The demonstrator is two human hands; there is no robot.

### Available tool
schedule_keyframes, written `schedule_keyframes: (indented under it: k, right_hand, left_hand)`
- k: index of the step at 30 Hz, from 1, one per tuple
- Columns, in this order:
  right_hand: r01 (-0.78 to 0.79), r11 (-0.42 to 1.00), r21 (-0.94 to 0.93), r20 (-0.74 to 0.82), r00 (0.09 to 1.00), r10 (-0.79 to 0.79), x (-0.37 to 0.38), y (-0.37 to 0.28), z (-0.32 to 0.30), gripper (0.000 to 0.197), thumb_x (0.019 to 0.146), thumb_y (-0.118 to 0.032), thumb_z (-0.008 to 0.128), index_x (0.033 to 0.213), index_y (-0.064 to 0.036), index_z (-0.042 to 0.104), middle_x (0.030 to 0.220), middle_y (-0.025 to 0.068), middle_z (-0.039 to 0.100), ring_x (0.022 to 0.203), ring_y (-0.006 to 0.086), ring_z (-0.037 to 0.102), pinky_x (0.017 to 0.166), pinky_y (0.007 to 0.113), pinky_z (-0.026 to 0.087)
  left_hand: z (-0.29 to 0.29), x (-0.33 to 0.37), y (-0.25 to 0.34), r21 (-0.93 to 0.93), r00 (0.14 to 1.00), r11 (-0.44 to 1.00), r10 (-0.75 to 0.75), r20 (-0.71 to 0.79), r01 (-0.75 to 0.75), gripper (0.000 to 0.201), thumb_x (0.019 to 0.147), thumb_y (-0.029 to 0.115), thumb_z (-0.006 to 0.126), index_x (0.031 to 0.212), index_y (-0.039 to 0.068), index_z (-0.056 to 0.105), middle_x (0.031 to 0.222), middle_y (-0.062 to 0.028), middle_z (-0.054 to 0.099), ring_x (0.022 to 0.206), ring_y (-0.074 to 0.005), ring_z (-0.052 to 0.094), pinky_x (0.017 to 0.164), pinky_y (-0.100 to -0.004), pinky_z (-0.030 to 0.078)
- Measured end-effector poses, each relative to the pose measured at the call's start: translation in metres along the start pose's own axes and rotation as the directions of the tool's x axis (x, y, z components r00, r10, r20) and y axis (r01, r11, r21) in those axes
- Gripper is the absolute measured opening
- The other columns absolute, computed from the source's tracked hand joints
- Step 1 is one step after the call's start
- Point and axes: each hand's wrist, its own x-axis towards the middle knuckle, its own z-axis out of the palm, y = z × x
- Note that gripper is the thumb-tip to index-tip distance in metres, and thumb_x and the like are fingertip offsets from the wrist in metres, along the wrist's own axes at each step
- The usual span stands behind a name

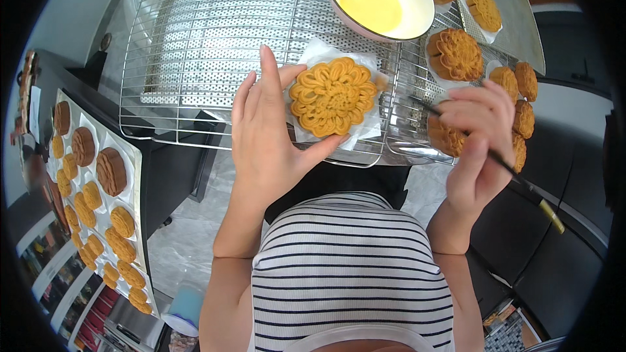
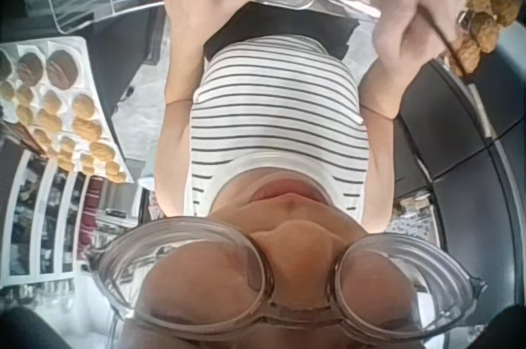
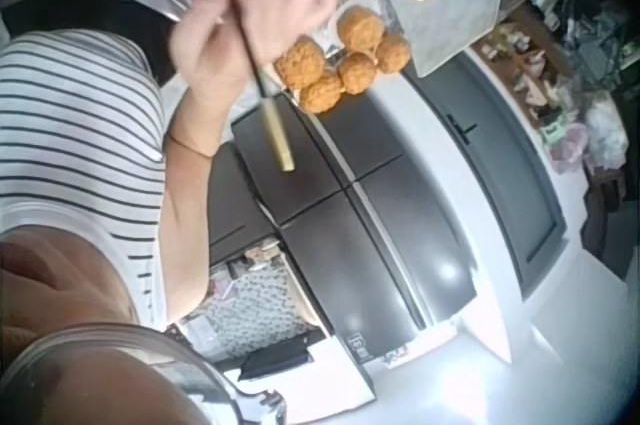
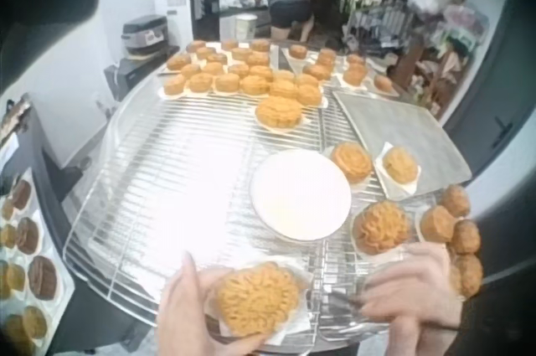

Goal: The person applies a liquid glaze to several mooncakes using a brush, picking up each mooncake individually to coat the top and sides before placing it back on a wire rack or metal tray.

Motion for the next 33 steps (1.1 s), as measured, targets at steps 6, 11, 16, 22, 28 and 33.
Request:
schedule_keyframes:
  k: [6,11,16,22,28,33]
  right_hand:
    - [0.052,0.969,0.241,0.235,0.966,-0.11,-0.009,-0.006,0.004,0.024,0.093,-0.029,0.058,0.084,-0.011,0.071,0.083,0.0015,0.072,0.093,0.0252,0.068,0.102,0.049,0.039]
    - [0.023,0.998,0.066,0.066,0.997,-0.027,-0.009,0.003,-0.002,0.023,0.093,-0.029,0.06,0.084,-0.0109,0.07,0.084,0.0016,0.071,0.092,0.0247,0.068,0.102,0.048,0.039]
    - [0.06,0.944,0.325,0.267,0.951,-0.153,-0.014,-0.009,0.005,0.02,0.092,-0.027,0.061,0.084,-0.0114,0.07,0.084,0.0022,0.071,0.097,0.0248,0.067,0.102,0.048,0.039]
    - [0.073,0.993,0.093,-0.036,0.997,-0.07,0.018,0.002,-0.009,0.037,0.104,-0.026,0.047,0.082,-0.0036,0.068,0.084,0.0071,0.073,0.089,0.025,0.068,0.1,0.049,0.042]
    - [-0.079,0.99,-0.116,-0.054,0.996,0.073,0.064,0.032,0.012,0.029,0.105,-0.022,0.055,0.096,0.0009,0.071,0.086,0.0056,0.073,0.086,0.0121,0.065,0.086,0.028,0.047]
    - [0.067,0.98,-0.19,-0.024,0.997,-0.073,0.072,0.039,0.023,0.027,0.099,-0.026,0.063,0.089,-0.0032,0.074,0.08,0.0046,0.073,0.078,0.0191,0.065,0.084,0.036,0.046]
  left_hand:
    - [-0.002,-0.005,-0.006,0.015,1.0,1.0,0.02,-0.003,-0.02,0.132,0.062,0.026,0.093,0.158,-0.007,0.008,0.125,-0.0142,0.065,0.113,-0.0324,0.062,0.102,-0.044,0.041]
    - [0.002,-0.001,-0.004,0.005,0.999,0.999,0.047,-0.008,-0.047,0.132,0.062,0.025,0.093,0.158,-0.006,0.007,0.125,-0.0151,0.065,0.112,-0.0317,0.062,0.1,-0.0446,0.042]
    - [0.0,-0.005,-0.007,0.023,1.0,0.999,0.024,-0.005,-0.024,0.132,0.062,0.025,0.093,0.158,-0.006,0.007,0.125,-0.0158,0.065,0.111,-0.0318,0.063,0.098,-0.0452,0.044]
    - [0.002,-0.001,-0.003,-0.035,0.999,0.998,0.046,-0.019,-0.046,0.132,0.062,0.026,0.093,0.158,-0.006,0.008,0.125,-0.0157,0.064,0.112,-0.0322,0.062,0.1,-0.0447,0.041]
    - [-0.002,-0.004,-0.003,0.003,1.0,1.0,0.013,-0.02,-0.013,0.131,0.064,0.029,0.093,0.158,-0.006,0.008,0.126,-0.0152,0.064,0.113,-0.0314,0.06,0.101,-0.0447,0.041]
    - [0.0,-0.004,-0.002,0.013,1.0,1.0,0.01,-0.01,-0.01,0.131,0.063,0.03,0.093,0.157,-0.007,0.01,0.126,-0.0133,0.064,0.113,-0.0322,0.059,0.1,-0.0454,0.041]
